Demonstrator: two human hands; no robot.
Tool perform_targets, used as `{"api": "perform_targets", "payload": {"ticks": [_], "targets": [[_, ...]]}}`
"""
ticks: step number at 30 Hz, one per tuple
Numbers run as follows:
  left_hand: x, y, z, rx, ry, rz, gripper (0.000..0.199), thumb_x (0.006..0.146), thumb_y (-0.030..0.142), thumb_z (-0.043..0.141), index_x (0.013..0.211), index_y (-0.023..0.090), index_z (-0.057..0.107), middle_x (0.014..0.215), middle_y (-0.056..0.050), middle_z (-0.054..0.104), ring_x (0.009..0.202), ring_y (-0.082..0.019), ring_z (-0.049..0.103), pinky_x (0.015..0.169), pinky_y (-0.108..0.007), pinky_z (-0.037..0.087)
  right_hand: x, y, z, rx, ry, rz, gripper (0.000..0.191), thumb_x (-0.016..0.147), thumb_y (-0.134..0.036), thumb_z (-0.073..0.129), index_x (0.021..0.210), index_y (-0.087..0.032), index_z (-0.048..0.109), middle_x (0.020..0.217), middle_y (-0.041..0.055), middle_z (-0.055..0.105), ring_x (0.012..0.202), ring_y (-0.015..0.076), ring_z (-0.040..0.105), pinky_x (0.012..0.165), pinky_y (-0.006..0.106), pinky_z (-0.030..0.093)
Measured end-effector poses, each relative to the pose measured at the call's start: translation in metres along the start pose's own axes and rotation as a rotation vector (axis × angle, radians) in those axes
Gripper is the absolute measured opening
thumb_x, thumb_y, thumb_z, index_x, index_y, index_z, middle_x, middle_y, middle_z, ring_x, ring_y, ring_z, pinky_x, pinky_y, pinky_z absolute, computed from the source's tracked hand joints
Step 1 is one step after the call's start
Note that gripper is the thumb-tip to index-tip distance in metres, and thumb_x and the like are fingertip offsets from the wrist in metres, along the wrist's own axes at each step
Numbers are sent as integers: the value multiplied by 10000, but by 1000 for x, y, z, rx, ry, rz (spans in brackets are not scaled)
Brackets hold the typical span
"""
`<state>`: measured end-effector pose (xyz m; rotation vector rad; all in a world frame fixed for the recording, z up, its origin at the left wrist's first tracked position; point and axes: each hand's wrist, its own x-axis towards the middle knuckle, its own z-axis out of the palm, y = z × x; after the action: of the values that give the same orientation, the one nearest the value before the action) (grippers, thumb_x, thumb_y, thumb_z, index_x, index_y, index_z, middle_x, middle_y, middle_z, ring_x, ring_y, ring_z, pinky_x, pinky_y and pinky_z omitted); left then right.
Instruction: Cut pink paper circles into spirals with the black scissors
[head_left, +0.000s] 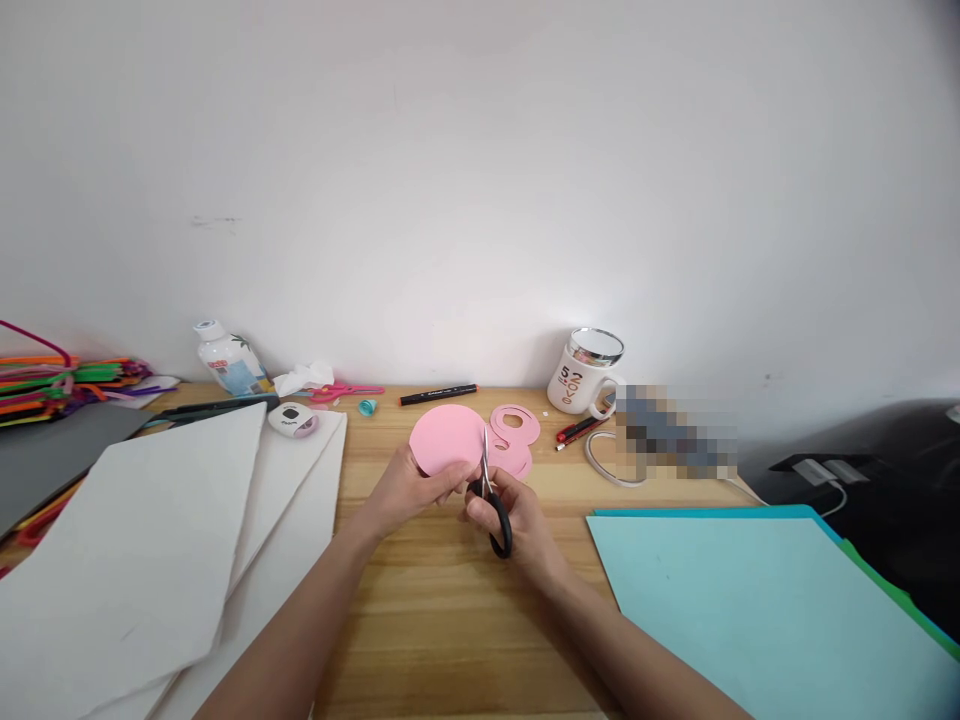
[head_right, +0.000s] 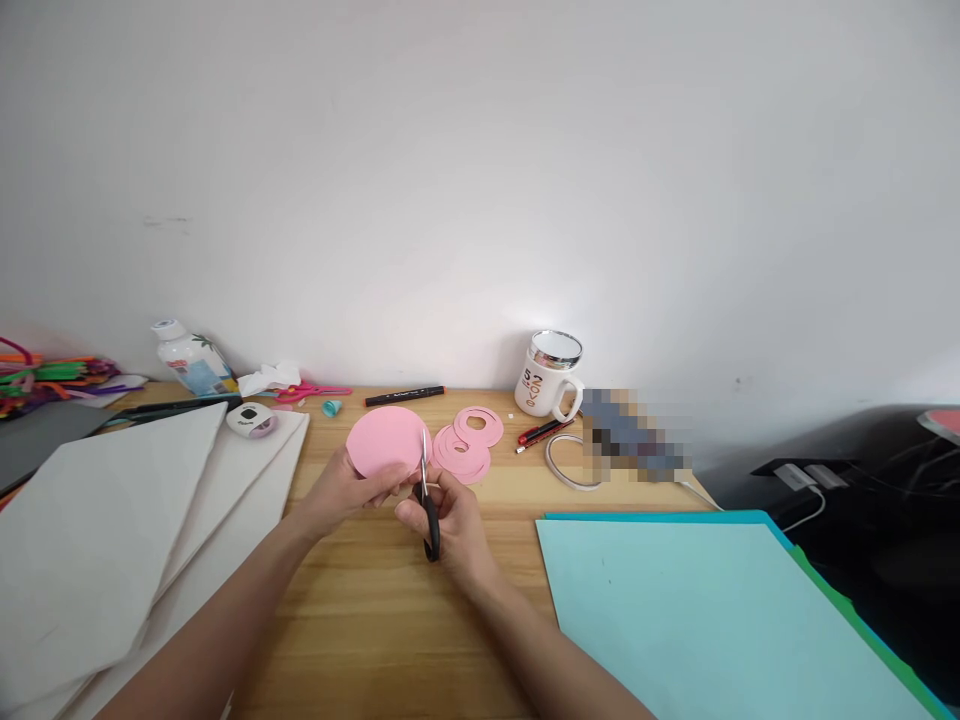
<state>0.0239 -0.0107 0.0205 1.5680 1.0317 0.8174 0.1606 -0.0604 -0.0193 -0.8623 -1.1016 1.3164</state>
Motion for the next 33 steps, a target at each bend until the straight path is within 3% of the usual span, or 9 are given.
{"api": "perform_targets", "payload": {"ticks": [8, 19, 27, 33], "targets": [[1, -1, -3, 24, 10, 48, 261, 720, 358, 596, 609, 124, 623, 476, 12, 512, 415, -68, 395, 385, -174, 328, 0, 2, -1, 0, -1, 5, 353, 649, -453, 699, 828, -185, 554, 566, -41, 486, 479, 102, 419, 464, 232, 352], [2, -3, -4, 31, 11, 52, 395, 733, 387, 577, 446, 148, 449, 404, 45, 407, 386, -53, 333, 374, -179, 268, -2, 8, -2, 55, -17, 27, 274, 697, -391, 675, 831, -183, 557, 514, -71, 457, 425, 85, 399, 493, 249, 392], [1, -2, 5, -59, -29, 35, 210, 746, 332, 572, 648, 147, 559, 536, 31, 491, 451, -71, 393, 386, -171, 308, -1, 7, 3, 72, -34, 36, 332, 655, -433, 696, 788, -192, 510, 545, -58, 472, 450, 93, 409, 470, 227, 347], [-1, -3, 5, -141, -92, -44, 197, 731, 315, 600, 831, 149, 567, 617, 8, 553, 505, -95, 452, 404, -176, 333, 1, -3, 3, 52, 27, 11, 378, 558, -368, 790, 761, -183, 529, 674, -19, 522, 608, 127, 481, 578, 239, 397]]}}
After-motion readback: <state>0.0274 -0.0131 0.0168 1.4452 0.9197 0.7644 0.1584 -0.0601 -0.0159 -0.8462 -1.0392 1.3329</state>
